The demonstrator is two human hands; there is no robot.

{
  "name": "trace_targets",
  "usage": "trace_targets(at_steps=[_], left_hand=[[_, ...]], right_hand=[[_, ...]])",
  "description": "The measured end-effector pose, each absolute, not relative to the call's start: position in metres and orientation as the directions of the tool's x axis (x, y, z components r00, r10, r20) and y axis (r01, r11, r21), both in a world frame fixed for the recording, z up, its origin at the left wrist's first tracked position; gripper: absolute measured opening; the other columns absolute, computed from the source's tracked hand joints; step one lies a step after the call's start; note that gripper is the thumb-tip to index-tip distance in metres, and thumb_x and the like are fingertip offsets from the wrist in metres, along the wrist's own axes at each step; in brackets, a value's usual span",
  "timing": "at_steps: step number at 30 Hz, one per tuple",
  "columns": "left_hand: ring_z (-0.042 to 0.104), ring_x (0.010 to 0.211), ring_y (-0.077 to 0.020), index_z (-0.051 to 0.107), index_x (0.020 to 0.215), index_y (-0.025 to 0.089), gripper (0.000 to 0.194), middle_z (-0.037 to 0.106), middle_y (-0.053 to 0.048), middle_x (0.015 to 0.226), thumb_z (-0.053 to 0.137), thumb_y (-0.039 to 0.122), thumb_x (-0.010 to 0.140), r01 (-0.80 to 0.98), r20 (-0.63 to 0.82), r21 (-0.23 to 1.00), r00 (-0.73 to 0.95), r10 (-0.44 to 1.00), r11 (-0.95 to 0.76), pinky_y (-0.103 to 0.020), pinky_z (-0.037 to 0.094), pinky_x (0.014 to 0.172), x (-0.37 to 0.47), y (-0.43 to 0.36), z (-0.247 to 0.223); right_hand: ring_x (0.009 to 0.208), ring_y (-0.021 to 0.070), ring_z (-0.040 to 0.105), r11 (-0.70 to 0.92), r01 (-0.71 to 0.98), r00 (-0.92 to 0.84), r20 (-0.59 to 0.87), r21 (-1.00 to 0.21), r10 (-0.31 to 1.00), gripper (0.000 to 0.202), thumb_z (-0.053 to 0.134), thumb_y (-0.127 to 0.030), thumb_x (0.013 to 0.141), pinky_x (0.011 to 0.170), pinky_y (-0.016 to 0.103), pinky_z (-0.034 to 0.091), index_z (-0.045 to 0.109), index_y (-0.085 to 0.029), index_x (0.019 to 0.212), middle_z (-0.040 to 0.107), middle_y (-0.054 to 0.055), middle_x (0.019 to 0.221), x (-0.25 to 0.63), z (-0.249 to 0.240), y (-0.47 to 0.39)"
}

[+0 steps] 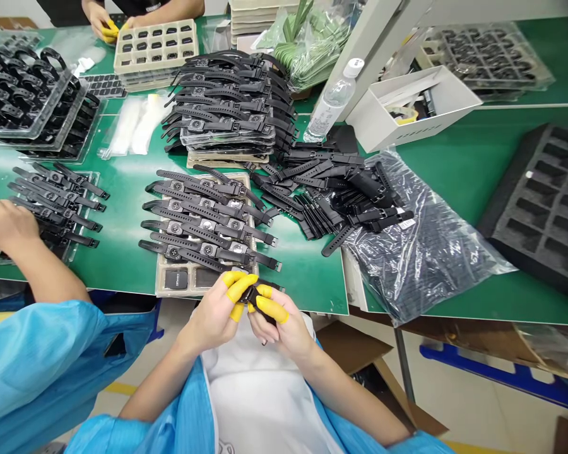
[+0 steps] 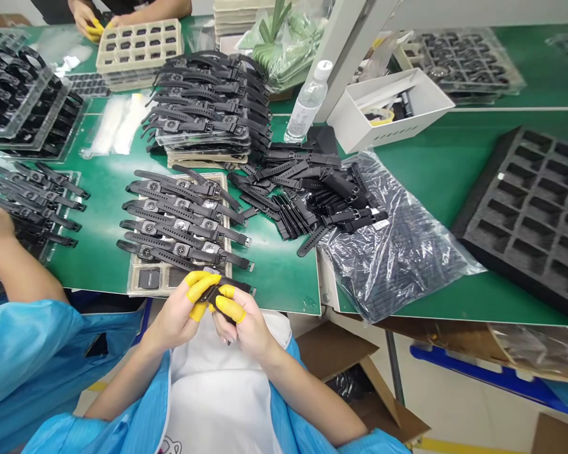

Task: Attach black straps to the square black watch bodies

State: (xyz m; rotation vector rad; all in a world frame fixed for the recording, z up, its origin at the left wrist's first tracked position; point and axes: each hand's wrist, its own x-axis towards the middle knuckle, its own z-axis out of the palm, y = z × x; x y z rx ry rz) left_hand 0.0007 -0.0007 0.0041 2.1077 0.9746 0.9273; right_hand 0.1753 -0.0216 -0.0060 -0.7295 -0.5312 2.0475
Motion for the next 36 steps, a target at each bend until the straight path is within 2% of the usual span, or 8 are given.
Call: trace_targets(at_steps=[4,8,14,23,29,32,34,36], left_hand=[[0.058,0.121,-0.0264,0.043,0.153,0.018,0.049,0.058,-0.017,0.130,0.042,0.019,0.103,0.336,0.266,0.796,0.553,0.790,-0.503,-0.045,0.054,0.104,-0.005,0.004,0.015],[0.058,0.114,-0.0258,0.049,0.145,0.017,0.045,0.062,-0.015,0.121,0.046,0.015,0.100,0.425,0.268,0.708,0.579,0.770,-0.565,-0.045,0.055,0.100,-0.009,0.008,0.021],[0.059,0.107,-0.0252,0.054,0.135,0.015,0.039,0.063,-0.014,0.115,0.045,0.015,0.097,0.489,0.191,0.646,0.640,0.744,-0.586,-0.041,0.058,0.091,-0.014,0.011,0.029],[0.059,0.105,-0.0273,0.054,0.135,0.012,0.040,0.064,-0.016,0.114,0.046,0.015,0.096,0.536,0.164,0.579,0.661,0.732,-0.614,-0.042,0.059,0.088,-0.015,0.007,0.031],[0.060,0.112,-0.0252,0.046,0.146,0.018,0.044,0.064,-0.014,0.123,0.042,0.016,0.102,0.397,0.227,0.715,0.647,0.728,-0.575,-0.042,0.057,0.095,-0.018,0.007,0.023],[0.063,0.113,-0.0244,0.044,0.150,0.020,0.048,0.064,-0.014,0.126,0.051,0.023,0.103,0.366,0.227,0.787,0.576,0.785,-0.496,-0.040,0.057,0.096,-0.022,0.005,0.015],[0.067,0.104,-0.0221,0.052,0.141,0.021,0.043,0.067,-0.012,0.118,0.062,0.026,0.099,0.343,0.241,0.829,0.495,0.835,-0.442,-0.037,0.058,0.089,-0.025,0.003,0.009],[0.068,0.091,-0.0189,0.063,0.124,0.022,0.030,0.070,-0.007,0.103,0.071,0.030,0.095,0.275,0.310,0.857,0.398,0.863,-0.435,-0.032,0.058,0.081,-0.025,0.000,0.002]], right_hand=[[0.033,0.0068,0.026,-0.553,-0.573,-0.458,-0.324,-0.604,0.828,0.033,0.070,-0.049,0.093,0.039,0.020,0.036,0.060,-0.019,0.085,0.040,-0.012,0.039,0.176,-0.004,-0.022],[0.033,0.0067,0.026,-0.573,-0.522,-0.464,-0.353,-0.632,0.812,0.037,0.069,-0.053,0.093,0.039,0.020,0.037,0.059,-0.019,0.084,0.040,-0.012,0.039,0.175,-0.003,-0.023],[0.034,0.0068,0.027,-0.581,-0.448,-0.480,-0.366,-0.679,0.798,0.036,0.066,-0.052,0.096,0.039,0.019,0.037,0.058,-0.019,0.084,0.041,-0.012,0.039,0.176,-0.005,-0.023],[0.034,0.0068,0.026,-0.584,-0.455,-0.506,-0.344,-0.673,0.791,0.037,0.065,-0.055,0.096,0.039,0.020,0.037,0.057,-0.020,0.085,0.041,-0.012,0.040,0.176,-0.004,-0.024],[0.035,0.0077,0.030,-0.533,-0.441,-0.492,-0.302,-0.722,0.816,0.042,0.064,-0.060,0.096,0.042,0.021,0.036,0.056,-0.020,0.087,0.043,-0.012,0.040,0.175,-0.005,-0.024],[0.037,0.0086,0.033,-0.514,-0.418,-0.481,-0.298,-0.749,0.825,0.043,0.064,-0.062,0.095,0.044,0.022,0.035,0.057,-0.020,0.092,0.046,-0.011,0.042,0.178,-0.004,-0.023],[0.040,0.0091,0.038,-0.496,-0.384,-0.496,-0.279,-0.778,0.822,0.044,0.066,-0.063,0.093,0.046,0.023,0.035,0.058,-0.019,0.096,0.052,-0.009,0.048,0.180,-0.002,-0.022],[0.044,0.0093,0.043,-0.472,-0.342,-0.521,-0.254,-0.812,0.815,0.046,0.069,-0.064,0.091,0.047,0.023,0.036,0.058,-0.020,0.099,0.056,-0.007,0.056,0.182,0.001,-0.020]])
